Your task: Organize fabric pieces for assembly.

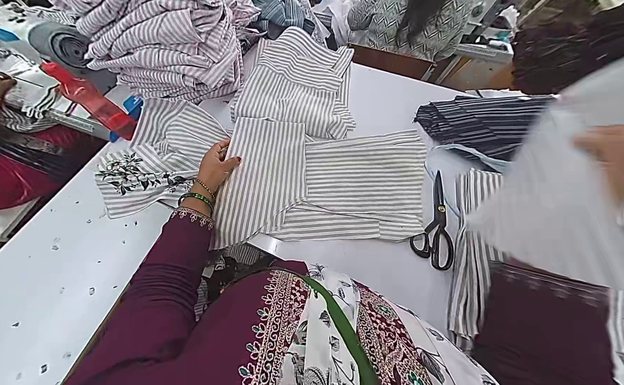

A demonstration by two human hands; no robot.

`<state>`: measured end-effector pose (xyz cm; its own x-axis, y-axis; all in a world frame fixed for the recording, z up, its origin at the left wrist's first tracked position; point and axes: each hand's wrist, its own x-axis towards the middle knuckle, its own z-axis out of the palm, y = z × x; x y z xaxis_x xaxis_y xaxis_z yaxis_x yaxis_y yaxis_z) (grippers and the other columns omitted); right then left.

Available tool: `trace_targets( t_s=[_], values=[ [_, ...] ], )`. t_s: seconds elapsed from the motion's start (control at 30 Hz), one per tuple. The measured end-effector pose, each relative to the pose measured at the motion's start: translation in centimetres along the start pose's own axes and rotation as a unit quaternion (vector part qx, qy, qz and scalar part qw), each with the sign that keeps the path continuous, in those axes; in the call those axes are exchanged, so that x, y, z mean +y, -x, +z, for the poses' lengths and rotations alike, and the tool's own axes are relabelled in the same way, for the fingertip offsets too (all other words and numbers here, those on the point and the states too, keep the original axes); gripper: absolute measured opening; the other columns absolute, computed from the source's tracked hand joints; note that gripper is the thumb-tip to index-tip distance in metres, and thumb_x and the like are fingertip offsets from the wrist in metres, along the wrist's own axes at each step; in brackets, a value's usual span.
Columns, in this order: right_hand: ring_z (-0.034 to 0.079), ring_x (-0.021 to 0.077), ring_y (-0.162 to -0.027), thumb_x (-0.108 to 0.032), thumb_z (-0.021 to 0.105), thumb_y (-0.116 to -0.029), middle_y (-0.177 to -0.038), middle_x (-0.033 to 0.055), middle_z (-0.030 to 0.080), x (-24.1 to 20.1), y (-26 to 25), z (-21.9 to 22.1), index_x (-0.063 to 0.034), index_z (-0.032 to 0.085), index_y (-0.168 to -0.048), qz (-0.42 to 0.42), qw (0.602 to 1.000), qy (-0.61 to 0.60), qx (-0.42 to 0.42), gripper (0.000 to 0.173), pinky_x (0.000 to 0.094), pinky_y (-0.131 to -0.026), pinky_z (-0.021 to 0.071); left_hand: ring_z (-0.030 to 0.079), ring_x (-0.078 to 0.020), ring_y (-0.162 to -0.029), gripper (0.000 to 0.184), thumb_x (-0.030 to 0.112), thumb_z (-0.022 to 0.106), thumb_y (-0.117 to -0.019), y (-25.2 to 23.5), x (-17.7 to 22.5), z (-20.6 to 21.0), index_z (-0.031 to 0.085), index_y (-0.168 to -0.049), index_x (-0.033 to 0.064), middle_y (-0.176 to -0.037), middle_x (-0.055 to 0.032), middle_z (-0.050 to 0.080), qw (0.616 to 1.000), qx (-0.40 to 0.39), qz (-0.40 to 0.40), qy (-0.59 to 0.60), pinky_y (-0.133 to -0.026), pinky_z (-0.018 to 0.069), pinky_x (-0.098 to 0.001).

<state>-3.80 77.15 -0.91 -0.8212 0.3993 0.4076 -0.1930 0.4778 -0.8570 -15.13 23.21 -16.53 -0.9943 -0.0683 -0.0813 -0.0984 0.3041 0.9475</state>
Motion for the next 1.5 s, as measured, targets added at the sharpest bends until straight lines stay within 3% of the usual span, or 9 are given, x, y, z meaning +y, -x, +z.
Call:
trace_targets(
  t_s=[0.07, 0.17, 0.3, 0.5, 0.7, 0.87, 1.2, 1.33, 1.5],
  values=[
    [0.060, -0.0093, -0.078, -0.001, 0.053, -0.0989, -0.086, -0.0117, 0.068, 0.9, 2.7, 9.4, -0.0088, 0.064, -0.090, -0.013, 0.996, -0.046, -0.071, 0.017, 0.0117, -0.073, 0.0518, 0.066, -0.0135, -0.083, 0.058, -0.001, 0.066, -0.0950, -0.4, 0.0, 0.0, 0.044, -0.148, 0.0090, -0.112, -0.0147, 0.069, 1.000, 0.004, 0.000, 0.005, -0.077, 0.0561, -0.0328],
    [0.062, 0.0271, -0.122, -0.012, 0.061, -0.1013, -0.139, 0.0229, 0.057, 2.0, 7.4, 18.1, 0.0045, 0.065, -0.113, 0.086, 0.948, 0.079, -0.297, 0.020, 0.0425, -0.097, 0.0538, 0.065, -0.0107, -0.081, 0.058, -0.004, 0.065, -0.0947, -1.1, 0.7, 0.2, 0.044, -0.148, 0.0054, -0.108, -0.0146, 0.067, 1.000, 0.014, -0.012, 0.014, -0.077, 0.0562, -0.0297],
    [0.025, 0.0406, -0.154, -0.036, 0.053, -0.1039, -0.164, 0.0215, 0.033, 3.6, 12.0, 21.4, -0.0073, 0.054, -0.146, 0.020, 0.872, 0.250, -0.420, 0.051, 0.0619, -0.123, 0.0156, 0.067, -0.0160, -0.085, 0.059, -0.002, 0.064, -0.0958, -1.1, 0.8, -0.3, 0.041, -0.150, 0.0063, -0.111, -0.0172, 0.067, 0.999, -0.005, -0.036, -0.012, -0.080, 0.0563, -0.0360],
    [0.023, 0.0416, -0.155, -0.066, 0.038, -0.1000, -0.166, 0.0203, 0.030, 4.0, 14.4, 20.9, -0.0076, 0.041, -0.157, -0.076, 0.855, 0.313, -0.407, 0.081, 0.0696, -0.120, 0.0097, 0.045, -0.0479, -0.138, 0.055, 0.014, 0.064, -0.1002, -1.6, 5.0, -0.2, 0.045, -0.148, -0.0037, -0.158, -0.0298, 0.036, 0.952, -0.039, 0.107, -0.283, -0.108, 0.0406, -0.0645],
    [0.035, 0.0412, -0.150, -0.071, 0.042, -0.0948, -0.161, 0.0201, 0.039, 4.0, 16.0, 22.0, -0.0021, 0.046, -0.153, -0.183, 0.842, 0.257, -0.437, 0.090, 0.0664, -0.119, 0.0217, 0.024, -0.0481, -0.153, 0.046, 0.024, 0.051, -0.1047, -4.8, 9.2, 10.4, 0.056, -0.147, 0.0060, -0.162, -0.0204, 0.037, 0.813, -0.286, 0.389, -0.326, -0.120, 0.0191, -0.0682],
    [0.038, 0.0384, -0.149, -0.075, 0.035, -0.0939, -0.160, 0.0180, 0.041, 4.6, 16.4, 21.6, -0.0009, 0.046, -0.152, -0.218, 0.837, 0.247, -0.437, 0.095, 0.0636, -0.119, 0.0246, 0.012, -0.0365, -0.159, 0.053, 0.034, 0.038, -0.1100, -8.4, 7.6, 16.8, 0.036, -0.161, 0.0194, -0.171, -0.0086, 0.023, 0.743, -0.380, 0.327, -0.444, -0.122, 0.0036, -0.0669],
    [0.041, 0.0345, -0.148, -0.066, 0.044, -0.0949, -0.160, 0.0169, 0.043, 5.1, 16.8, 20.7, -0.0010, 0.047, -0.152, -0.256, 0.828, 0.229, -0.444, 0.086, 0.0599, -0.119, 0.0259, 0.019, -0.0324, -0.158, 0.049, 0.025, 0.043, -0.1087, -9.8, 6.3, 16.8, 0.045, -0.156, 0.0122, -0.167, -0.0079, 0.033, 0.778, -0.389, 0.327, -0.369, -0.124, 0.0040, -0.0633],
    [0.040, 0.0360, -0.148, -0.065, 0.041, -0.0961, -0.160, 0.0172, 0.043, 5.0, 16.6, 20.6, -0.0008, 0.047, -0.151, -0.239, 0.833, 0.208, -0.453, 0.085, 0.0623, -0.118, 0.0256, 0.062, -0.0269, -0.128, 0.036, 0.008, 0.048, -0.1045, -9.8, 6.5, 13.8, 0.060, -0.134, -0.0084, -0.135, -0.0220, 0.064, 0.900, -0.305, 0.294, -0.103, -0.111, 0.0456, -0.0409],
    [0.040, 0.0358, -0.148, -0.068, 0.038, -0.0966, -0.159, 0.0158, 0.044, 5.0, 16.6, 20.6, -0.0024, 0.050, -0.149, -0.227, 0.840, 0.198, -0.452, 0.085, 0.0619, -0.119, 0.0256, 0.053, -0.0238, -0.138, 0.042, 0.019, 0.047, -0.1057, -6.3, 7.6, 5.9, 0.058, -0.139, -0.0032, -0.144, -0.0192, 0.059, 0.941, -0.170, 0.248, -0.157, -0.116, 0.0395, -0.0405]
  ],
)
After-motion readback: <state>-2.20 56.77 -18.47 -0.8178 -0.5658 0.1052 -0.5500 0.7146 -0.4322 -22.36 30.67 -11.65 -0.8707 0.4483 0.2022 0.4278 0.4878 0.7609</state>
